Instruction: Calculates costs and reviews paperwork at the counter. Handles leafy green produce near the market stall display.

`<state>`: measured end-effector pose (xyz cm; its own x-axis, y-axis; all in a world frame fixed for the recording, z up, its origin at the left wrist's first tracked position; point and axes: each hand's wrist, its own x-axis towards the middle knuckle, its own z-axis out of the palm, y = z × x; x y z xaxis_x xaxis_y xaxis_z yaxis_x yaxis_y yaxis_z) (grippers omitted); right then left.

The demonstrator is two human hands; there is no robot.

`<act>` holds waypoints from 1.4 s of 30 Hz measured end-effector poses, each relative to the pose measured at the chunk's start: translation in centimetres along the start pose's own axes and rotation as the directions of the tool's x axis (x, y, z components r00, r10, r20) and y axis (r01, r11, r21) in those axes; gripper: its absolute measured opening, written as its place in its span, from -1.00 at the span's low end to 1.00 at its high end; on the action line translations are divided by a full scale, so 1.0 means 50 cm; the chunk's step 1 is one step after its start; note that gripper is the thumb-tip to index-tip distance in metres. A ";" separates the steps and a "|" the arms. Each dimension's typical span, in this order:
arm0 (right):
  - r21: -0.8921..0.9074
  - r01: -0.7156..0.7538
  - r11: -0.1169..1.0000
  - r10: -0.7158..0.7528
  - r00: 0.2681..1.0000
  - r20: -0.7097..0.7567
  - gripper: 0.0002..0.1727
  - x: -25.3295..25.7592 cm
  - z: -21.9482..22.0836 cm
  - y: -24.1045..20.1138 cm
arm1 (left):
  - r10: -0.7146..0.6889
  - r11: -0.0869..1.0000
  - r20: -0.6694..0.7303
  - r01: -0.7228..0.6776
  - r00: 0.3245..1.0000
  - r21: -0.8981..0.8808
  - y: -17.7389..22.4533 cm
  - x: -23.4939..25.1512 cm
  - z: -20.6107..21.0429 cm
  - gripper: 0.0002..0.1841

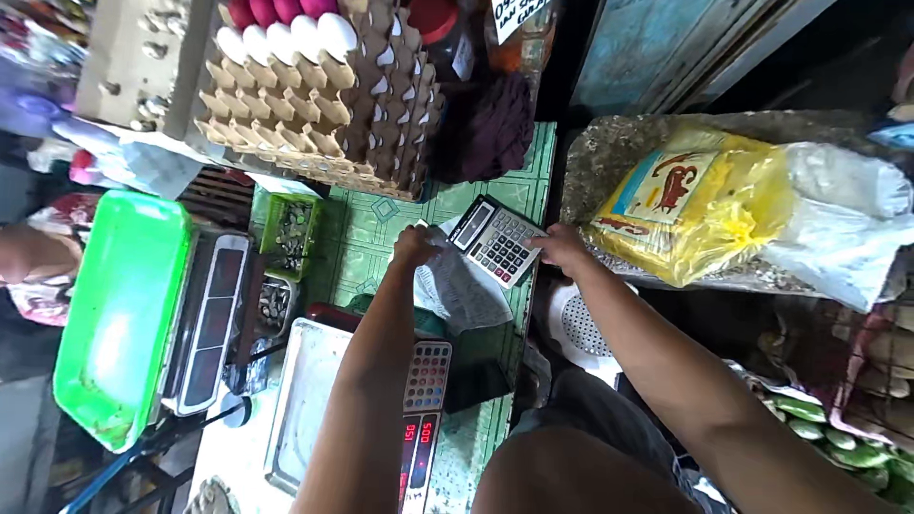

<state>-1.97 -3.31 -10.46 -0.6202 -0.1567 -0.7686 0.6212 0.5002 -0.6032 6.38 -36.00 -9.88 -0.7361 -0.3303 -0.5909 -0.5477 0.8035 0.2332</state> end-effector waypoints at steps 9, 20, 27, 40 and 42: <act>0.596 0.076 0.800 -0.129 0.991 0.047 -0.58 -0.033 -0.115 0.051 | -0.050 0.998 0.072 0.053 0.996 -0.038 -0.017 -0.012 -0.001 -0.53; 0.723 0.029 0.690 -0.062 0.998 0.019 -0.68 -0.073 -0.110 0.116 | 0.004 0.998 -0.014 -0.005 1.000 -0.062 -0.018 -0.002 0.015 -0.48; 0.610 0.009 0.792 -0.089 0.991 0.100 -0.52 -0.007 -0.016 0.054 | -0.159 0.971 -0.107 0.136 0.982 -0.199 -0.058 -0.033 -0.083 -0.34; 0.061 0.015 0.998 -0.039 0.911 0.411 -0.54 -0.180 0.089 0.151 | -0.085 0.869 0.642 -0.259 0.762 0.422 0.088 -0.365 -0.016 -0.33; 0.116 -0.088 0.989 -0.002 0.784 0.620 -0.42 -0.219 0.153 0.156 | -0.078 0.899 0.726 -0.266 0.683 0.347 0.070 -0.320 0.007 -0.32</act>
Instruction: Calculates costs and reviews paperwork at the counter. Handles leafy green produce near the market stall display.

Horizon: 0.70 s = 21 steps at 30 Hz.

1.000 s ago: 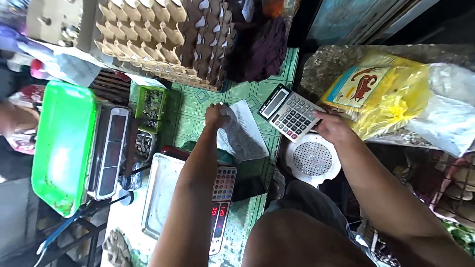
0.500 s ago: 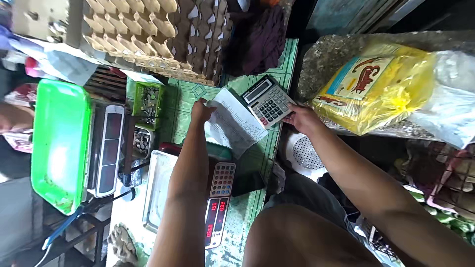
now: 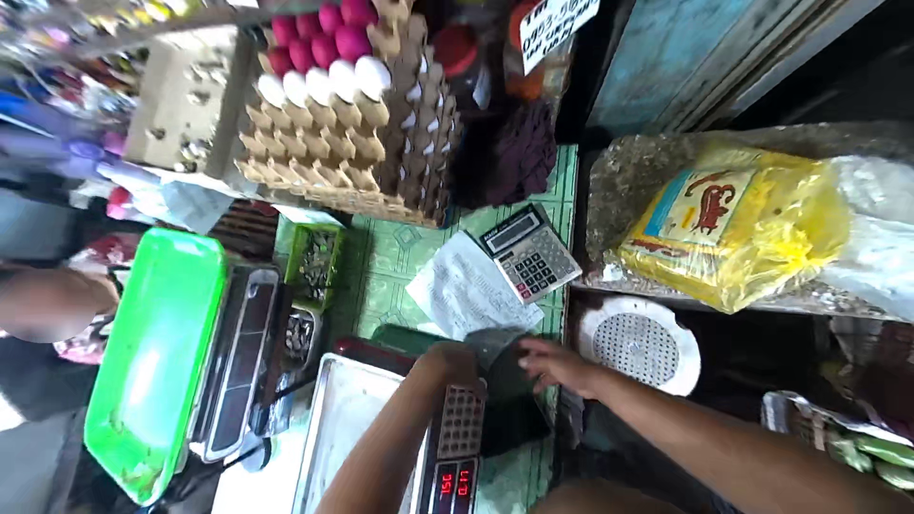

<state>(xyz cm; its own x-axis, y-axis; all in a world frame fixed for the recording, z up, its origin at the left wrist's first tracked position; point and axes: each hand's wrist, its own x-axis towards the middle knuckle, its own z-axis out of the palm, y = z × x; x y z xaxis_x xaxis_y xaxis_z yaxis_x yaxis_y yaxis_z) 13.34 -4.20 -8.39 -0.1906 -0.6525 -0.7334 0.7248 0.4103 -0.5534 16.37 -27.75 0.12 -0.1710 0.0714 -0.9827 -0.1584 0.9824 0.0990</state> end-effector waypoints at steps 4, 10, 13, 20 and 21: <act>0.146 0.049 0.988 -0.041 0.998 -0.057 -0.48 0.065 0.090 0.016 | 0.022 0.999 0.089 -0.025 0.996 0.029 -0.015 0.029 -0.003 -0.37; -0.272 0.095 0.957 -0.142 0.977 -0.158 -0.49 0.086 0.083 -0.005 | 0.017 0.990 0.124 -0.034 0.992 0.139 0.005 -0.008 -0.017 -0.48; -0.479 0.110 0.871 -0.213 0.963 -0.166 -0.49 0.099 0.053 -0.034 | 0.053 0.994 0.124 -0.064 0.991 0.089 -0.017 -0.026 -0.014 -0.44; -0.655 0.248 0.714 -0.443 0.885 -0.148 -0.64 0.113 0.077 -0.099 | 0.057 0.996 0.139 -0.066 0.989 0.059 -0.046 0.006 0.008 -0.39; -0.658 0.273 0.701 -0.444 0.890 -0.104 -0.64 0.110 0.083 -0.093 | 0.057 0.996 0.147 -0.066 0.988 0.053 -0.043 0.013 0.010 -0.39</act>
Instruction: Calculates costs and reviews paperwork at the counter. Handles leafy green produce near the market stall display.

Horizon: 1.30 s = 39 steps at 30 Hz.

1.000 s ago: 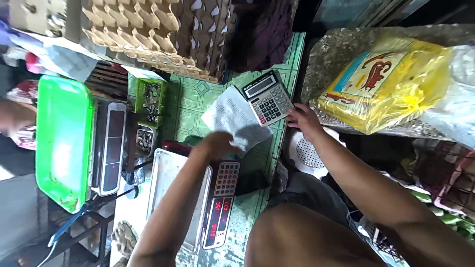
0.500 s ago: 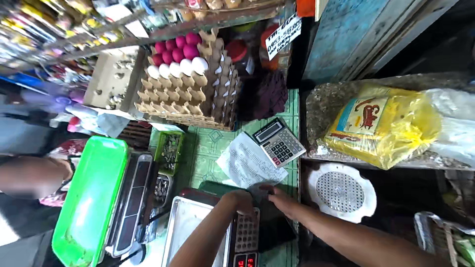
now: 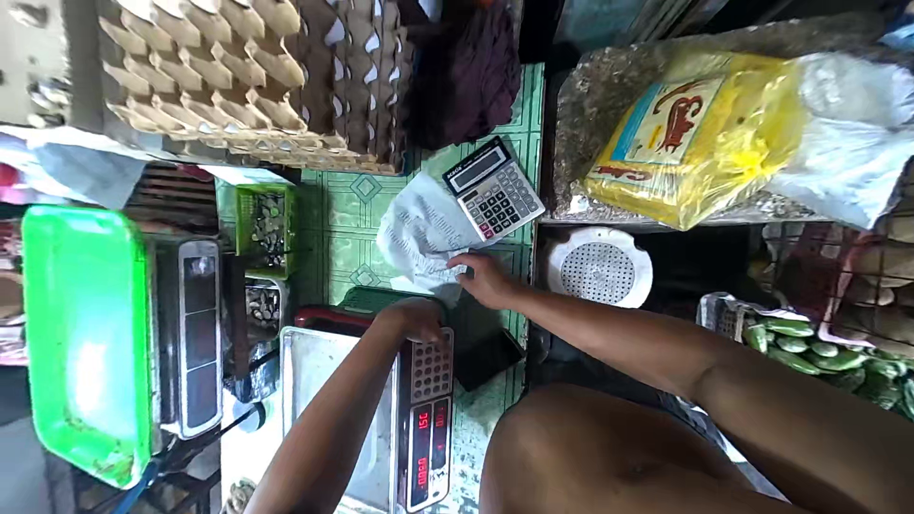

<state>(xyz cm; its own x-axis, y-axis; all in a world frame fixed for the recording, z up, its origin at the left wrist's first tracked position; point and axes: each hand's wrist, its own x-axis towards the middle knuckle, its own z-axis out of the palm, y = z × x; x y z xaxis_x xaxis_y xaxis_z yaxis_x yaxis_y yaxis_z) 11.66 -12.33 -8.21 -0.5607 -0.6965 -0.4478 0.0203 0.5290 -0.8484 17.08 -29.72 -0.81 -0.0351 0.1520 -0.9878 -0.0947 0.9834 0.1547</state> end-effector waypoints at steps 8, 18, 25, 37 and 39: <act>0.091 -0.181 0.979 0.164 0.971 0.172 -0.36 -0.089 -0.080 0.078 | -0.256 0.890 -0.646 -0.085 0.719 -0.448 -0.145 -0.036 -0.118 -0.62; -0.034 -0.506 0.862 0.450 0.794 -0.409 0.00 0.038 -0.263 0.142 | -0.566 0.792 -0.636 0.132 0.525 -0.596 -0.229 0.166 -0.162 -0.02; 0.659 -0.223 0.719 0.480 0.844 -0.239 -0.22 0.019 -0.301 0.171 | -0.530 0.603 -0.679 -0.337 0.508 -0.723 -0.176 0.103 -0.167 -0.37; 0.820 0.412 0.398 0.460 0.683 -0.567 -0.59 -0.170 -0.530 0.148 | -0.624 0.626 -0.679 -0.273 0.386 -0.730 -0.106 0.197 -0.211 -0.51; 0.833 0.391 0.391 0.494 0.675 -0.548 -0.60 -0.182 -0.514 0.156 | -0.650 0.662 -0.686 -0.198 0.328 -0.723 -0.082 0.167 -0.227 -0.54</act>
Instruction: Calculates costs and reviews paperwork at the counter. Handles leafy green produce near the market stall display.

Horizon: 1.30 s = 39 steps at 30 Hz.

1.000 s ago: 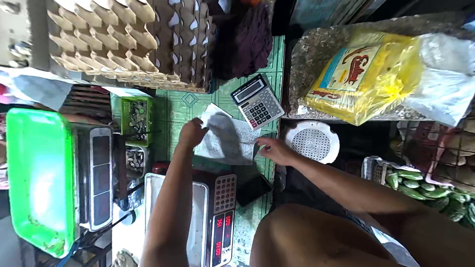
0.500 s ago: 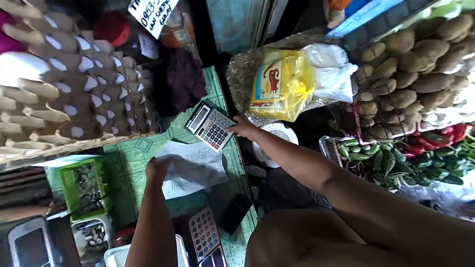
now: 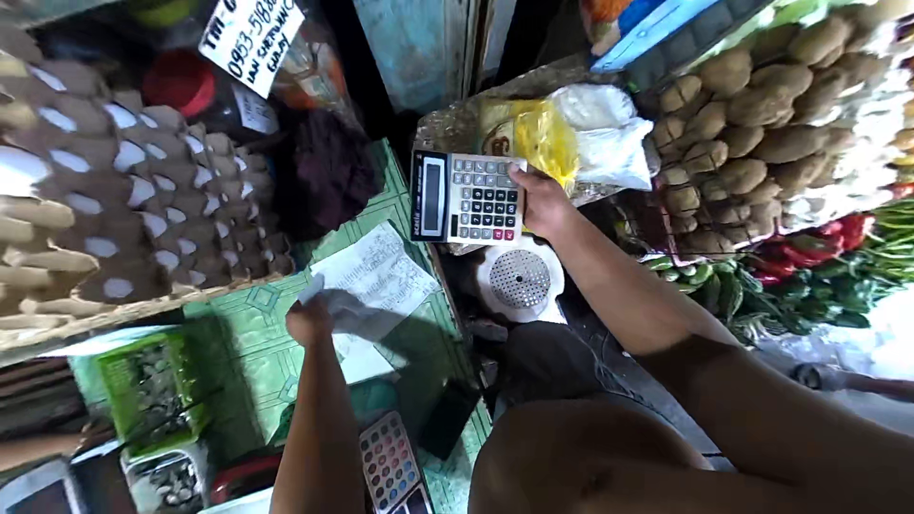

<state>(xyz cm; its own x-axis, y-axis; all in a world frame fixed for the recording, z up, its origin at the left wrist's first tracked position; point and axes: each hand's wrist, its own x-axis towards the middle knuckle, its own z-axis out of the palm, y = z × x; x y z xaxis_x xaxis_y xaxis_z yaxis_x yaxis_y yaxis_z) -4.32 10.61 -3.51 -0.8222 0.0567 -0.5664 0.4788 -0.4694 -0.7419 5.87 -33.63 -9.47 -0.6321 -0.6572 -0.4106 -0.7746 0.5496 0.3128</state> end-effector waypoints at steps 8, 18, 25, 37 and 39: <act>-0.276 -0.122 0.953 0.137 0.990 0.036 -0.54 -0.030 -0.014 0.080 | 0.098 0.994 -0.146 -0.103 0.984 -0.025 0.099 0.006 -0.032 -0.33; -0.505 -0.058 0.861 0.131 0.985 0.111 -0.43 -0.019 0.030 0.089 | 0.340 0.940 -0.037 -0.340 0.940 0.004 0.107 -0.125 0.194 -0.23; -0.500 -0.116 0.858 0.161 0.986 0.049 -0.42 -0.017 -0.010 0.104 | 0.551 0.834 0.074 -0.550 0.831 -0.046 0.023 -0.048 0.122 -0.58; -0.485 -0.192 0.853 0.264 0.961 0.084 -0.54 -0.009 0.043 0.170 | -0.091 0.992 -0.141 0.077 0.986 -0.100 0.075 -0.059 0.096 0.22; -0.487 -0.202 0.850 0.276 0.958 0.084 -0.50 -0.007 0.044 0.168 | -0.185 0.973 -0.177 0.154 0.967 -0.173 0.057 -0.043 0.098 0.09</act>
<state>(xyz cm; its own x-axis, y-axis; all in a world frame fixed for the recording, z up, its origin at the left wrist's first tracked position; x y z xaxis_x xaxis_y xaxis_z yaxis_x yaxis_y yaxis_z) -0.72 4.70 -8.75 -0.6808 -0.1489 -0.7172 0.7232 0.0186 -0.6904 5.14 -28.13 -11.91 -0.4712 -0.8284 -0.3028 -0.8547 0.3440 0.3888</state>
